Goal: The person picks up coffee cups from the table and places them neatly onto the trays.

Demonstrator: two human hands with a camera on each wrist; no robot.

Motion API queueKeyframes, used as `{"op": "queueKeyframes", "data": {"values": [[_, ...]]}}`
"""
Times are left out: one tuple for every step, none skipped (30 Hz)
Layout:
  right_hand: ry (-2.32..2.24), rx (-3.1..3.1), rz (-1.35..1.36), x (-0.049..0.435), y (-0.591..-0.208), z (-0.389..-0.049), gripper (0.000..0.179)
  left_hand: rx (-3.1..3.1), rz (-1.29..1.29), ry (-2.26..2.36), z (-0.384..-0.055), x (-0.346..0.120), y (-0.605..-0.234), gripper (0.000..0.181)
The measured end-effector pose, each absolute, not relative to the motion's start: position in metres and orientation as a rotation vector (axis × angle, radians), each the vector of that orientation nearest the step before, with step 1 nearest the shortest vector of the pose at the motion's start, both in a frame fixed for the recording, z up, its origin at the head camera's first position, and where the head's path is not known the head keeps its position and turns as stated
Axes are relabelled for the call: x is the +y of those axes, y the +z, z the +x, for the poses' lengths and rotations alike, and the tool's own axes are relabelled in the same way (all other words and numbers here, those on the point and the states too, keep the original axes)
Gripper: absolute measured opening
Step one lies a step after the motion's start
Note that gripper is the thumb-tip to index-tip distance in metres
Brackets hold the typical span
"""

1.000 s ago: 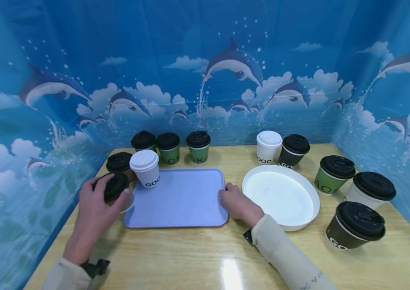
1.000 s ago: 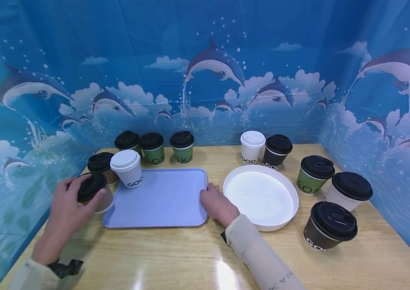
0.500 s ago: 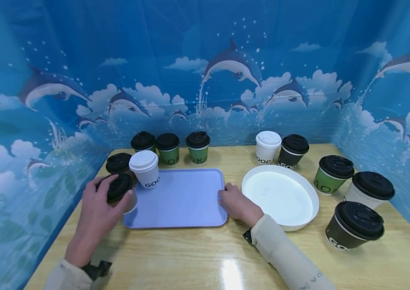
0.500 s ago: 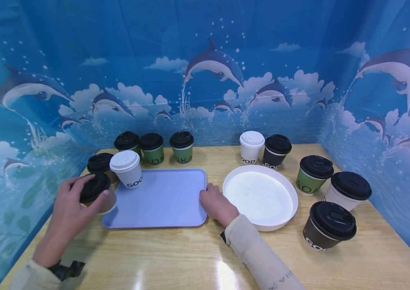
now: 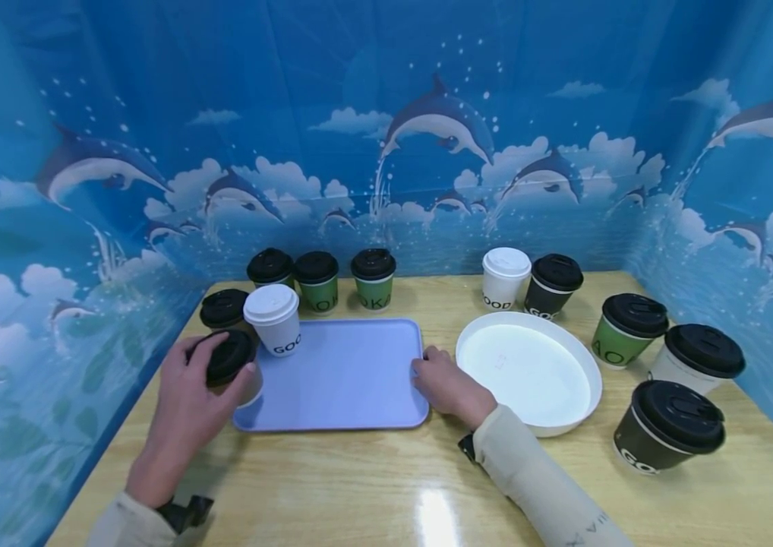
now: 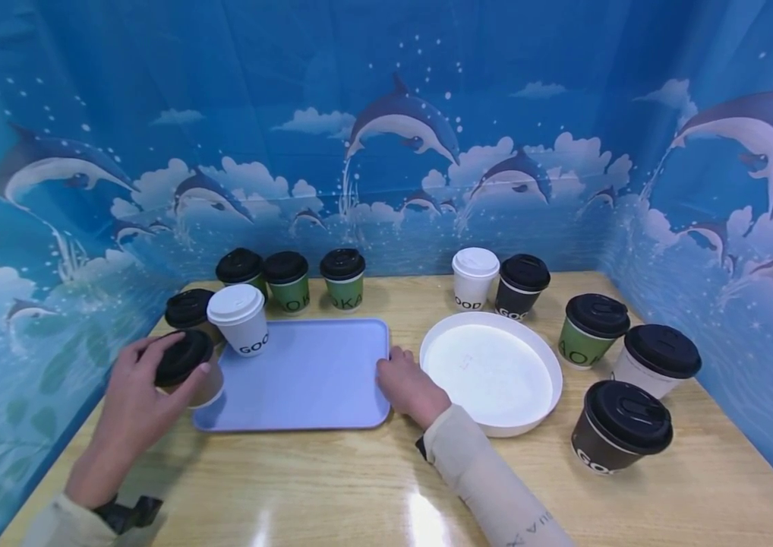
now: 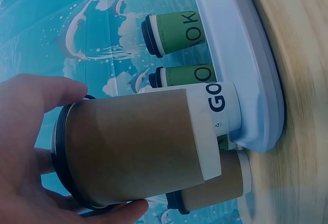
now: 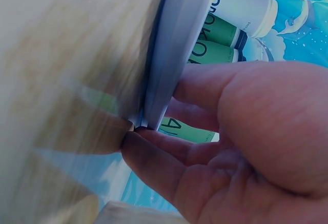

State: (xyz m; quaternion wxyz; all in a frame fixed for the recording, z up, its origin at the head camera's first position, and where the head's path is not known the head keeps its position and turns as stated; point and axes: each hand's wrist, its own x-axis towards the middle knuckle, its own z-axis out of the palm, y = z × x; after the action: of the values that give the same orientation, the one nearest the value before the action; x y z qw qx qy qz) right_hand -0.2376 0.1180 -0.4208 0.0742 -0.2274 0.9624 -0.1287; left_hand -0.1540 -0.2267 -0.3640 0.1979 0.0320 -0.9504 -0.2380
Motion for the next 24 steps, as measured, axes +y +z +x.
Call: {"op": "queueKeyframes", "data": {"values": [[-0.385, 2.887, -0.682, 0.1180, -0.4211, -0.2377, 0.031, -2.656, 0.084, -0.665, -0.1540, -0.2265, -0.3645, 0.068], [-0.387, 2.889, -0.684, 0.1180, -0.4213, -0.2377, 0.030, -2.658, 0.085, -0.665, -0.1541, -0.2260, -0.3649, 0.068], [-0.384, 2.891, -0.685, 0.1179, -0.4215, -0.2379, 0.030, -2.659, 0.086, -0.664, -0.1542, -0.2256, -0.3651, 0.068], [-0.383, 2.892, -0.688, 0.1179, -0.4215, -0.2378, 0.030, -2.662, 0.089, -0.664, -0.1543, -0.2252, -0.3653, 0.068], [-0.385, 2.895, -0.692, 0.1179, -0.4215, -0.2379, 0.030, -2.668, 0.096, -0.663, -0.1545, -0.2247, -0.3653, 0.068], [-0.388, 2.898, -0.696, 0.1178, -0.4215, -0.2381, 0.029, -2.676, 0.105, -0.662, -0.1547, -0.2242, -0.3653, 0.069], [-0.390, 2.898, -0.695, 0.1178, -0.4213, -0.2380, 0.029, -2.680, 0.109, -0.664, -0.1549, -0.2238, -0.3652, 0.069], [-0.391, 2.897, -0.694, 0.1179, -0.4213, -0.2381, 0.029, -2.685, 0.116, -0.664, -0.1551, -0.2235, -0.3651, 0.069], [-0.389, 2.894, -0.689, 0.1179, -0.4213, -0.2382, 0.029, -2.687, 0.119, -0.663, -0.1552, -0.2233, -0.3651, 0.069], [-0.389, 2.892, -0.686, 0.1180, -0.4213, -0.2384, 0.030, -2.688, 0.121, -0.663, -0.1552, -0.2231, -0.3650, 0.069], [-0.389, 2.891, -0.685, 0.1180, -0.4213, -0.2387, 0.030, -2.687, 0.123, -0.663, -0.1552, -0.2231, -0.3650, 0.069], [-0.385, 2.888, -0.683, 0.1180, -0.4211, -0.2386, 0.031, -2.685, 0.121, -0.663, -0.1551, -0.2230, -0.3651, 0.069], [-0.383, 2.886, -0.681, 0.1180, -0.4211, -0.2386, 0.031, -2.681, 0.118, -0.661, -0.1550, -0.2230, -0.3653, 0.069], [-0.389, 2.887, -0.683, 0.1180, -0.4209, -0.2385, 0.031, -2.679, 0.114, -0.658, -0.1549, -0.2230, -0.3656, 0.069], [-0.395, 2.887, -0.684, 0.1180, -0.4204, -0.2380, 0.031, -2.678, 0.112, -0.656, -0.1548, -0.2230, -0.3658, 0.068], [-0.401, 2.887, -0.685, 0.1180, -0.4200, -0.2376, 0.030, -2.678, 0.109, -0.654, -0.1546, -0.2230, -0.3661, 0.068], [-0.403, 2.885, -0.685, 0.1180, -0.4198, -0.2373, 0.030, -2.678, 0.108, -0.654, -0.1545, -0.2229, -0.3663, 0.068], [-0.406, 2.885, -0.684, 0.1180, -0.4195, -0.2368, 0.030, -2.679, 0.107, -0.653, -0.1544, -0.2229, -0.3665, 0.068], [-0.409, 2.885, -0.685, 0.1180, -0.4194, -0.2366, 0.030, -2.680, 0.108, -0.653, -0.1543, -0.2229, -0.3666, 0.068], [-0.411, 2.885, -0.686, 0.1180, -0.4194, -0.2363, 0.029, -2.683, 0.113, -0.654, -0.1541, -0.2228, -0.3668, 0.068], [-0.408, 2.884, -0.685, 0.1180, -0.4193, -0.2361, 0.029, -2.684, 0.117, -0.655, -0.1540, -0.2227, -0.3667, 0.069], [-0.404, 2.884, -0.686, 0.1180, -0.4197, -0.2364, 0.029, -2.686, 0.121, -0.656, -0.1538, -0.2225, -0.3666, 0.069], [-0.401, 2.885, -0.690, 0.1179, -0.4199, -0.2365, 0.029, -2.686, 0.123, -0.656, -0.1535, -0.2224, -0.3665, 0.069], [-0.401, 2.888, -0.694, 0.1177, -0.4199, -0.2366, 0.029, -2.687, 0.126, -0.658, -0.1532, -0.2223, -0.3663, 0.069]]}}
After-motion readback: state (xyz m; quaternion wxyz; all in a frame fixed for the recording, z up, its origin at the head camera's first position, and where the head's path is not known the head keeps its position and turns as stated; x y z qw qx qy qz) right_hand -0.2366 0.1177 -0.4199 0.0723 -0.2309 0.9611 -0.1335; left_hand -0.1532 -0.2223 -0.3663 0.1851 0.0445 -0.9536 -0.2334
